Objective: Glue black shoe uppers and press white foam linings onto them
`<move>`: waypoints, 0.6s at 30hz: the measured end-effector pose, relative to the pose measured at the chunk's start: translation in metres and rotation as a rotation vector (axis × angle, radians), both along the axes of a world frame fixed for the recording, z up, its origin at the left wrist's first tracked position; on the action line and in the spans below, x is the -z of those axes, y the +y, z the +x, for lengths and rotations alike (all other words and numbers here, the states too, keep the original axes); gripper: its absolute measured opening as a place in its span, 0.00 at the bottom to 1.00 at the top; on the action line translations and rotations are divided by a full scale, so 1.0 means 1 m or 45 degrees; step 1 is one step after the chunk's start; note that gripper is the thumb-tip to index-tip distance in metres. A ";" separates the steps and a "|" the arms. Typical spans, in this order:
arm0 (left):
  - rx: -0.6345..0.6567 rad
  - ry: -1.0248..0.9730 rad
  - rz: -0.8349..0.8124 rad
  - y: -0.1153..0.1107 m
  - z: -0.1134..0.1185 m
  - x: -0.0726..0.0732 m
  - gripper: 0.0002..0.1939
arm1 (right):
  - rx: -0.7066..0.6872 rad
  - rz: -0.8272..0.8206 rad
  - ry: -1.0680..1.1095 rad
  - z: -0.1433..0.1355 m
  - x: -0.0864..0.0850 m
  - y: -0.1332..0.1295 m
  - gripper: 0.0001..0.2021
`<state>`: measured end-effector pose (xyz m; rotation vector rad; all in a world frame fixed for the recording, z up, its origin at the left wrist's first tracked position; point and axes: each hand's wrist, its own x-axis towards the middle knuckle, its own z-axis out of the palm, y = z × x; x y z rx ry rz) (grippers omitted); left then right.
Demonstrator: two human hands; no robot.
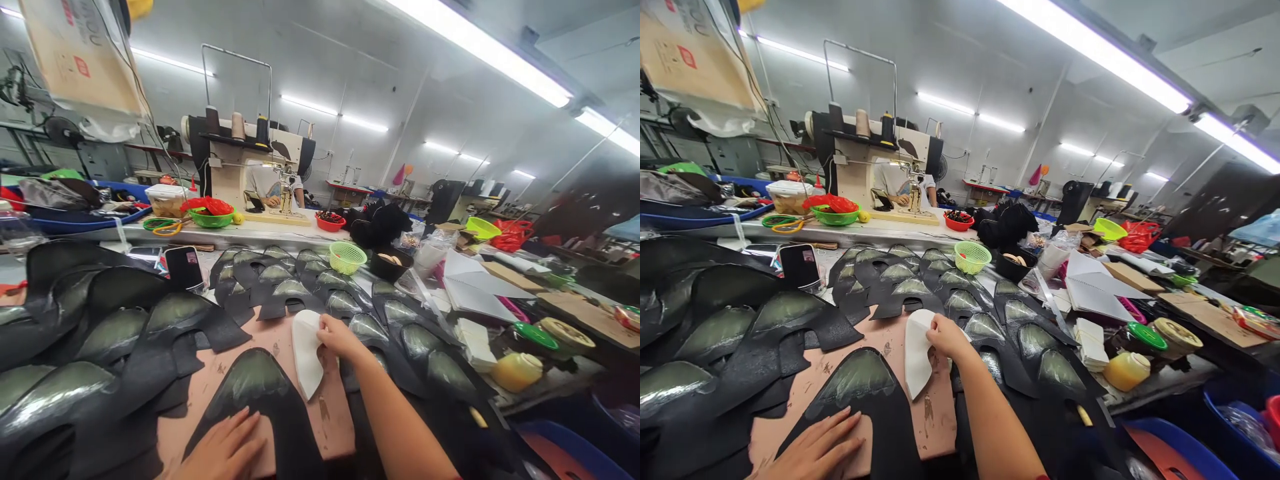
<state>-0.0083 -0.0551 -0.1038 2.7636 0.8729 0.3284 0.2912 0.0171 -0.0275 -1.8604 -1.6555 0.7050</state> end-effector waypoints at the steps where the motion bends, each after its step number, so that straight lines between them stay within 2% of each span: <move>1: -0.044 -0.014 -0.057 0.002 0.005 -0.006 0.30 | 0.022 -0.002 0.078 0.003 -0.002 0.002 0.06; 4: -0.065 -0.013 -0.162 0.016 0.032 -0.039 0.26 | 0.137 0.040 0.305 0.012 -0.008 0.008 0.05; 7: -0.037 0.116 -0.218 0.031 0.072 -0.076 0.30 | 0.283 0.106 0.501 0.017 -0.010 0.016 0.05; 9: -0.012 0.191 -0.214 0.037 0.096 -0.089 0.32 | 0.384 0.172 0.603 0.021 -0.009 0.020 0.06; 12: 0.024 0.275 -0.204 0.041 0.121 -0.092 0.34 | 0.553 0.330 0.714 0.028 -0.010 0.021 0.08; 15: -0.051 0.213 -0.263 0.049 0.128 -0.084 0.35 | 0.697 0.534 0.772 0.033 -0.016 0.006 0.09; 17: -0.189 0.007 -0.301 0.059 0.124 -0.082 0.38 | 0.658 0.625 0.784 0.028 -0.025 -0.012 0.11; 18: -0.266 -0.139 -0.317 0.064 0.119 -0.083 0.39 | 0.556 0.629 0.787 0.023 -0.030 -0.023 0.13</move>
